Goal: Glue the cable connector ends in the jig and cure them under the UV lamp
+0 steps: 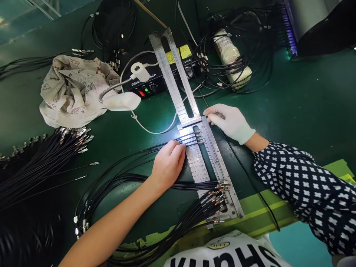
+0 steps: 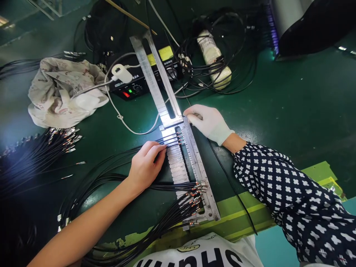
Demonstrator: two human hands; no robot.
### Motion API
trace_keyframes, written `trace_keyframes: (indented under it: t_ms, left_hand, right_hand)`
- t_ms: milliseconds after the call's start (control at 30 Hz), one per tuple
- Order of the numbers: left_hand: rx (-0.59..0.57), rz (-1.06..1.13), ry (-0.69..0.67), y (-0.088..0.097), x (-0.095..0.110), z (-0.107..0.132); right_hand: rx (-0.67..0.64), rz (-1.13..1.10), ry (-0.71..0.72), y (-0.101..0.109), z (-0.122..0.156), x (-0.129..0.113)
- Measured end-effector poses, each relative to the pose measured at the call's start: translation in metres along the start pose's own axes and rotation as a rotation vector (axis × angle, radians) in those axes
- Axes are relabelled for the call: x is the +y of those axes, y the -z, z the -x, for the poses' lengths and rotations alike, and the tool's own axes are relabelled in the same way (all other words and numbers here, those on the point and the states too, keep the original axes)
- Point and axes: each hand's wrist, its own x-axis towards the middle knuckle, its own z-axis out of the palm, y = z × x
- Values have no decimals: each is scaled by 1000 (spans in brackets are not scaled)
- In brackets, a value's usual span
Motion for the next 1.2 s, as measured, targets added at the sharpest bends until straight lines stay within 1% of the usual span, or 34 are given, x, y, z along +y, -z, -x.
trace_keyframes:
  t_ms: [100,300,533,633,733,800,900,1000,1100,1200]
  left_hand:
    - [-14,-1,-20,0,-2,-2]
    - [-22,-29,-125,4,-9,-3]
    - [-21,-99,-160,7,-7,-4]
    - [-27,-7,-126,6,-7,-5]
    - [-26,122,-59,2,-9,-5]
    - [-41,152,-37,0,-12,-4]
    - [-63,127,-44,1,-13,0]
    - [-54,-10,-38,7,-12,8]
    - [-120,-129,-43,10,-9,15]
    - [-165,-89,-42,9,-7,15]
  right_hand:
    - [-3,8,0,1,0,-1]
    - [-4,13,3,1,0,0]
    - [-7,-3,12,1,-1,-1]
    - [-6,5,7,1,-1,-1]
    - [-6,5,-6,1,-1,-2]
    - [-3,4,-11,1,-1,-2]
    - [-3,13,-9,1,0,-3]
    - [-8,21,-8,2,0,-3]
    - [-18,6,-8,2,-3,-1]
    - [-15,12,-6,-1,-5,1]
